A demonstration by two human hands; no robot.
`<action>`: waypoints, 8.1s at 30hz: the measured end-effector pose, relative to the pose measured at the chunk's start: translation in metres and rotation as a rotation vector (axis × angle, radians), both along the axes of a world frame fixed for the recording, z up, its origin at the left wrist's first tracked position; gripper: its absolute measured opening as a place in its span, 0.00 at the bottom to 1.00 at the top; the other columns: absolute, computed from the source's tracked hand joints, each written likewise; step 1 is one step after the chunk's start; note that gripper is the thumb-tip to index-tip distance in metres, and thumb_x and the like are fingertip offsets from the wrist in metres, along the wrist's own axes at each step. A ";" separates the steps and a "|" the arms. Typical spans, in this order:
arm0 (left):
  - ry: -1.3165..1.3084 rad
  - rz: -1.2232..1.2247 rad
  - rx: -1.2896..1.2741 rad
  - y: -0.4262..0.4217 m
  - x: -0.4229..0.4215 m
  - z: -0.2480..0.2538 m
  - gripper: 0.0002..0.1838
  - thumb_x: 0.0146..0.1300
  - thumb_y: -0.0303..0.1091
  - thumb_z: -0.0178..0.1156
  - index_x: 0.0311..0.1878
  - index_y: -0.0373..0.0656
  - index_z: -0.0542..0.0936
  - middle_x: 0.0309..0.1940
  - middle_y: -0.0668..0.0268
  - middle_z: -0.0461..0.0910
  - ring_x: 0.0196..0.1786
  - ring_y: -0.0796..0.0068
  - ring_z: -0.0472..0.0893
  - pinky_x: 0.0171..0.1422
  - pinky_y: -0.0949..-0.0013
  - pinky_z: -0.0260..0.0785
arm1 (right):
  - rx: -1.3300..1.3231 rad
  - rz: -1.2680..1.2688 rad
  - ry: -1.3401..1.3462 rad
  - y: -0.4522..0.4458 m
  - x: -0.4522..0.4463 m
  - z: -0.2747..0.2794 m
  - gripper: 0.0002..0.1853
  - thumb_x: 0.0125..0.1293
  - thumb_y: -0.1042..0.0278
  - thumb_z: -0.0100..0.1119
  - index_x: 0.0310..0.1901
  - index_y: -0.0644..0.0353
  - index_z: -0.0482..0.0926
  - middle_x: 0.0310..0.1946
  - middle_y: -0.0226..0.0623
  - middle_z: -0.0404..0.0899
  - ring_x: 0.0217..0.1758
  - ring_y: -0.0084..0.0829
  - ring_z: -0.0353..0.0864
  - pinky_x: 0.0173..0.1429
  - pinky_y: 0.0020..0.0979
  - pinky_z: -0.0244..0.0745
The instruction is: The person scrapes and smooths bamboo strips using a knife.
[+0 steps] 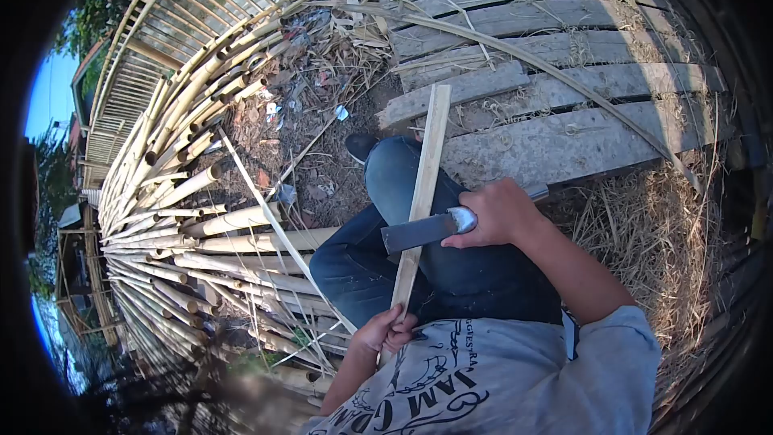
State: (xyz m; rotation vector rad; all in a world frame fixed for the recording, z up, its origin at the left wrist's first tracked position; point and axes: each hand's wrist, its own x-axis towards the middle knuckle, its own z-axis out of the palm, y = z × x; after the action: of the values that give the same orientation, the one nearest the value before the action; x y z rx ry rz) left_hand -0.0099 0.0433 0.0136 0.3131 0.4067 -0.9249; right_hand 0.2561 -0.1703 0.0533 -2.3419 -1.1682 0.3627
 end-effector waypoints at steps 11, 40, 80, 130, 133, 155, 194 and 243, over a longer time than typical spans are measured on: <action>-0.062 0.074 0.136 -0.002 -0.010 -0.002 0.28 0.68 0.67 0.45 0.26 0.53 0.60 0.13 0.79 0.52 0.14 0.89 0.47 0.15 0.78 0.34 | -0.049 -0.134 0.139 0.013 0.000 -0.005 0.35 0.45 0.27 0.65 0.19 0.60 0.76 0.16 0.46 0.77 0.24 0.50 0.81 0.32 0.44 0.75; 0.589 0.035 0.645 -0.015 -0.217 0.031 0.21 0.64 0.56 0.59 0.27 0.51 0.72 0.17 0.81 0.64 0.18 0.88 0.58 0.21 0.82 0.46 | -0.047 -0.479 0.205 0.022 -0.001 -0.009 0.35 0.55 0.30 0.60 0.29 0.65 0.82 0.22 0.53 0.80 0.32 0.54 0.82 0.39 0.46 0.77; -0.041 -0.330 1.460 -0.047 -0.070 0.110 0.18 0.72 0.41 0.52 0.42 0.32 0.80 0.21 0.46 0.78 0.24 0.50 0.80 0.33 0.58 0.70 | -0.057 -0.288 0.184 0.000 -0.040 0.001 0.36 0.52 0.26 0.60 0.25 0.62 0.80 0.17 0.47 0.78 0.26 0.51 0.82 0.32 0.45 0.76; -0.064 -0.005 0.074 -0.004 -0.077 0.005 0.33 0.65 0.72 0.45 0.22 0.50 0.61 0.13 0.80 0.50 0.14 0.87 0.47 0.17 0.76 0.37 | -0.020 -0.322 0.257 0.000 -0.028 -0.012 0.37 0.48 0.25 0.62 0.22 0.62 0.80 0.18 0.48 0.78 0.27 0.51 0.82 0.34 0.45 0.76; -0.034 0.015 0.253 -0.004 -0.101 0.011 0.34 0.63 0.74 0.45 0.23 0.50 0.62 0.14 0.79 0.51 0.16 0.86 0.48 0.18 0.76 0.38 | -0.055 -0.241 0.185 0.004 -0.034 -0.011 0.38 0.50 0.26 0.61 0.23 0.64 0.80 0.18 0.49 0.77 0.28 0.52 0.81 0.34 0.44 0.75; -0.008 0.252 0.126 -0.011 -0.144 0.017 0.38 0.61 0.74 0.49 0.29 0.40 0.72 0.12 0.74 0.61 0.11 0.84 0.57 0.14 0.76 0.46 | 0.388 -0.369 0.267 -0.038 -0.038 -0.040 0.40 0.55 0.26 0.58 0.30 0.68 0.73 0.15 0.31 0.58 0.21 0.23 0.60 0.25 0.29 0.58; -0.376 0.022 1.495 -0.041 -0.072 0.021 0.19 0.50 0.23 0.59 0.47 0.29 0.73 0.17 0.49 0.74 0.20 0.57 0.81 0.26 0.65 0.69 | 0.007 -0.111 -0.098 0.004 -0.040 -0.013 0.38 0.47 0.22 0.61 0.20 0.59 0.74 0.14 0.41 0.75 0.18 0.43 0.80 0.24 0.39 0.73; -0.461 -0.352 1.950 -0.054 0.001 0.076 0.07 0.63 0.30 0.56 0.36 0.37 0.70 0.19 0.49 0.76 0.24 0.43 0.78 0.27 0.49 0.68 | 0.135 -0.126 0.091 -0.017 -0.038 -0.010 0.35 0.48 0.26 0.63 0.21 0.59 0.75 0.13 0.42 0.74 0.20 0.47 0.79 0.26 0.42 0.73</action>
State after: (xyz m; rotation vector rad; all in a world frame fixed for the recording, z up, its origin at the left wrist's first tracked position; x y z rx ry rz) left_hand -0.0092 -0.0106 0.0893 2.3727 0.7238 -0.4558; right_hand 0.2183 -0.1873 0.0437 -2.2441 -0.9668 0.3321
